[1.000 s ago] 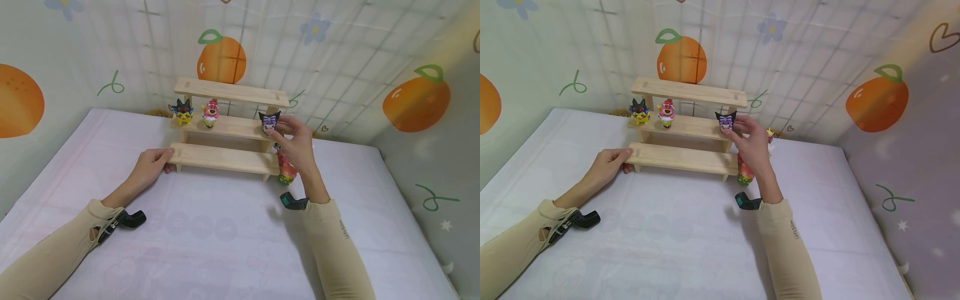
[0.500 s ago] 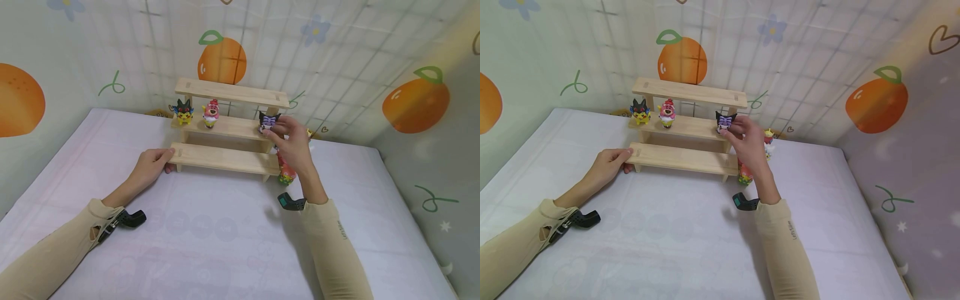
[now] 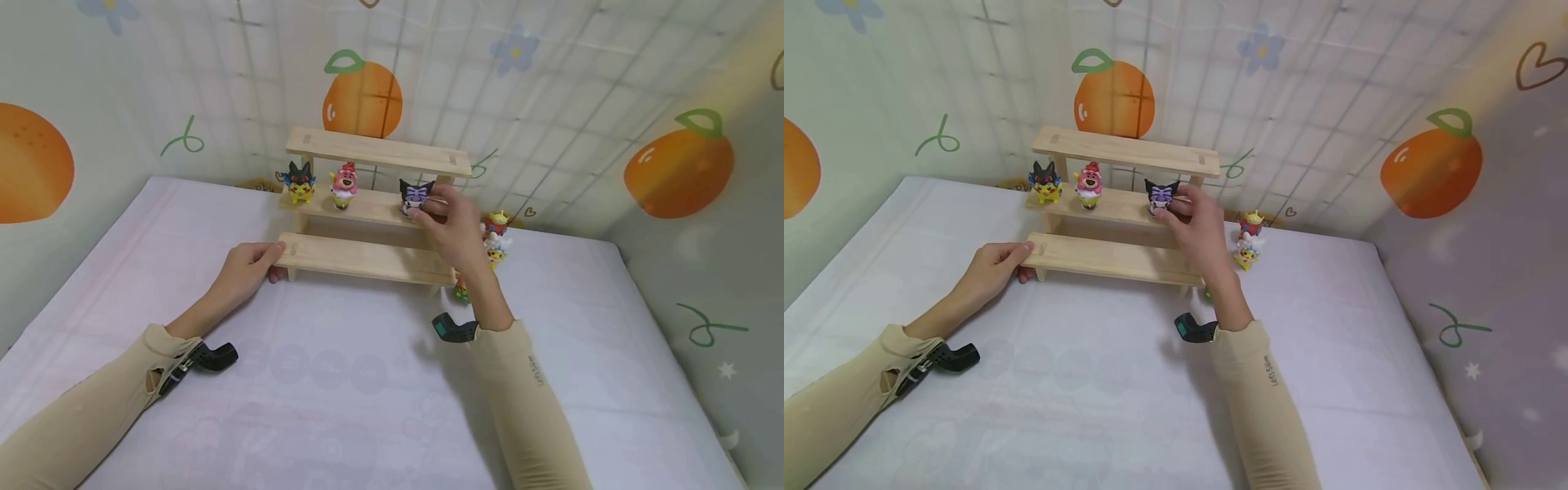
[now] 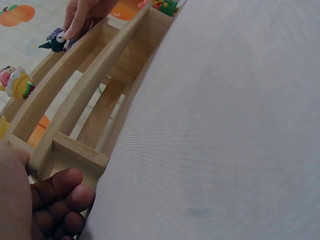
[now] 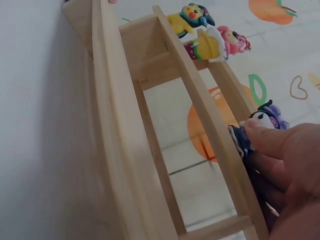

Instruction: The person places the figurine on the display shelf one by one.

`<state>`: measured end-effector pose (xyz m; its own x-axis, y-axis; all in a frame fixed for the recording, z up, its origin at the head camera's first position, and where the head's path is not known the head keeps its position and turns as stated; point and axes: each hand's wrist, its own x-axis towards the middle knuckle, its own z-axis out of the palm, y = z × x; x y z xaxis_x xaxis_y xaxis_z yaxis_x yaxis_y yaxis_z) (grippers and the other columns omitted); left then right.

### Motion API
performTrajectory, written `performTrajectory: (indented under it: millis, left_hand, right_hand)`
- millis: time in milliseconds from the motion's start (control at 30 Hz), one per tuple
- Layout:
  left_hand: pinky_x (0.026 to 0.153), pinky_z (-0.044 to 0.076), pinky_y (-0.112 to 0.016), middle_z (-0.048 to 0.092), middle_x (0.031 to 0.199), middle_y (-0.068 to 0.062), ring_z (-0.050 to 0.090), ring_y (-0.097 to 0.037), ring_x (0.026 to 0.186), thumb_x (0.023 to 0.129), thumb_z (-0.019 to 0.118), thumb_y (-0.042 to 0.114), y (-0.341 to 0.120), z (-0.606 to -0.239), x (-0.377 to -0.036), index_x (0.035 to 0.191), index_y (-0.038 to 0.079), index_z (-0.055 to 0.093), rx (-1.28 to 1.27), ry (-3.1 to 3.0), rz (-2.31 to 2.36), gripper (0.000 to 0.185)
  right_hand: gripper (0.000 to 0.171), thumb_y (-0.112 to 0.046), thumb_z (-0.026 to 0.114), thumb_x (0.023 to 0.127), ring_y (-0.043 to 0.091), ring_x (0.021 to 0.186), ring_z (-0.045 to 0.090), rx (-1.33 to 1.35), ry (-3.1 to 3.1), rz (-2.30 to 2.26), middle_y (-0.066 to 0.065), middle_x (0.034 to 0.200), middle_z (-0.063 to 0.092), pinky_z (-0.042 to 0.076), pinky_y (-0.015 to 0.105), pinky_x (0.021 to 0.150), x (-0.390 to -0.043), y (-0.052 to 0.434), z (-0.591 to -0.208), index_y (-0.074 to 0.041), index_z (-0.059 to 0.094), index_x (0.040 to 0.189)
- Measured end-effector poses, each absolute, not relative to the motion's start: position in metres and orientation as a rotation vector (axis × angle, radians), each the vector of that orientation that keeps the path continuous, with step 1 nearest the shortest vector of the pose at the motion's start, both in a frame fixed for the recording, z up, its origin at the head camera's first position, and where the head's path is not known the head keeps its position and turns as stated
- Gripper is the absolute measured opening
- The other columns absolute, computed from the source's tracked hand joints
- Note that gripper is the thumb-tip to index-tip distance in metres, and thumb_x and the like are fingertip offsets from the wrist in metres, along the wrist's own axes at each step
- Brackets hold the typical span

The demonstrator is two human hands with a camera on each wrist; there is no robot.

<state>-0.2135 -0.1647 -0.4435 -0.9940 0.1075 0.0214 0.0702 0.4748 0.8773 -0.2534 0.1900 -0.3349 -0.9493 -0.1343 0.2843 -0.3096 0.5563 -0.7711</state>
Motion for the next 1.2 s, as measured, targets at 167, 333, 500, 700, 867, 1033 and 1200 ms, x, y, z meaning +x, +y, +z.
performTrajectory:
  millis: [167,333,500,700,867,1033,1200]
  left_hand:
    - [0.077,0.043,-0.033,0.069,0.08,-0.009,0.058,-0.024,0.08,0.112,0.046,0.046,-0.166,-0.442,-0.213,0.107,0.001,0.075,0.156,2.668,1.582,0.054]
    - [0.077,0.043,-0.032,0.069,0.078,-0.008,0.057,-0.022,0.078,0.112,0.047,0.045,-0.166,-0.443,-0.212,0.105,0.0,0.075,0.155,2.674,1.583,0.054]
    - [0.077,0.043,-0.031,0.069,0.077,-0.007,0.058,-0.021,0.078,0.112,0.047,0.045,-0.166,-0.443,-0.212,0.105,0.001,0.075,0.157,2.687,1.575,0.053]
    - [0.077,0.043,-0.032,0.069,0.076,-0.008,0.058,-0.023,0.078,0.112,0.048,0.045,-0.165,-0.444,-0.212,0.103,0.001,0.075,0.156,2.684,1.577,0.053]
    - [0.076,0.043,-0.032,0.068,0.076,-0.007,0.057,-0.023,0.078,0.111,0.047,0.047,-0.165,-0.449,-0.214,0.101,0.002,0.075,0.155,2.675,1.585,0.054]
    - [0.079,0.043,-0.034,0.069,0.078,-0.008,0.058,-0.024,0.08,0.111,0.047,0.047,-0.164,-0.451,-0.214,0.103,0.002,0.075,0.141,2.669,1.584,0.053]
    - [0.078,0.043,-0.033,0.069,0.077,-0.008,0.058,-0.024,0.079,0.112,0.048,0.046,-0.164,-0.449,-0.214,0.103,0.002,0.075,0.158,2.679,1.59,0.053]
  right_hand:
    - [0.045,-0.018,0.079,0.096,0.029,0.121,0.071,0.389,-2.581,1.371,0.022,0.126,0.074,0.056,0.043,0.099,-0.256,0.178,-0.336,0.002,0.062,0.133]
    - [0.046,-0.02,0.08,0.096,0.027,0.12,0.072,0.378,-2.594,1.369,0.02,0.127,0.074,0.056,0.043,0.101,-0.258,0.166,-0.336,0.0,0.062,0.133]
    - [0.047,-0.021,0.079,0.096,0.026,0.123,0.071,0.348,-2.622,1.36,0.019,0.129,0.073,0.054,0.042,0.105,-0.258,0.159,-0.335,-0.001,0.061,0.135]
    - [0.047,-0.019,0.078,0.098,0.026,0.126,0.069,0.357,-2.637,1.41,0.019,0.135,0.07,0.053,0.042,0.106,-0.258,0.155,-0.332,0.0,0.059,0.137]
    - [0.044,-0.02,0.079,0.097,0.027,0.125,0.07,0.354,-2.648,1.39,0.019,0.131,0.072,0.052,0.043,0.108,-0.258,0.156,-0.332,-0.001,0.061,0.132]
    - [0.048,-0.024,0.083,0.094,0.026,0.126,0.069,0.395,-2.661,1.347,0.017,0.128,0.074,0.049,0.043,0.112,-0.255,0.159,-0.332,-0.003,0.062,0.132]
    - [0.057,-0.034,0.085,0.091,0.021,0.136,0.062,0.482,-2.664,1.234,0.009,0.131,0.074,0.037,0.044,0.121,-0.251,0.17,-0.332,-0.01,0.063,0.137]
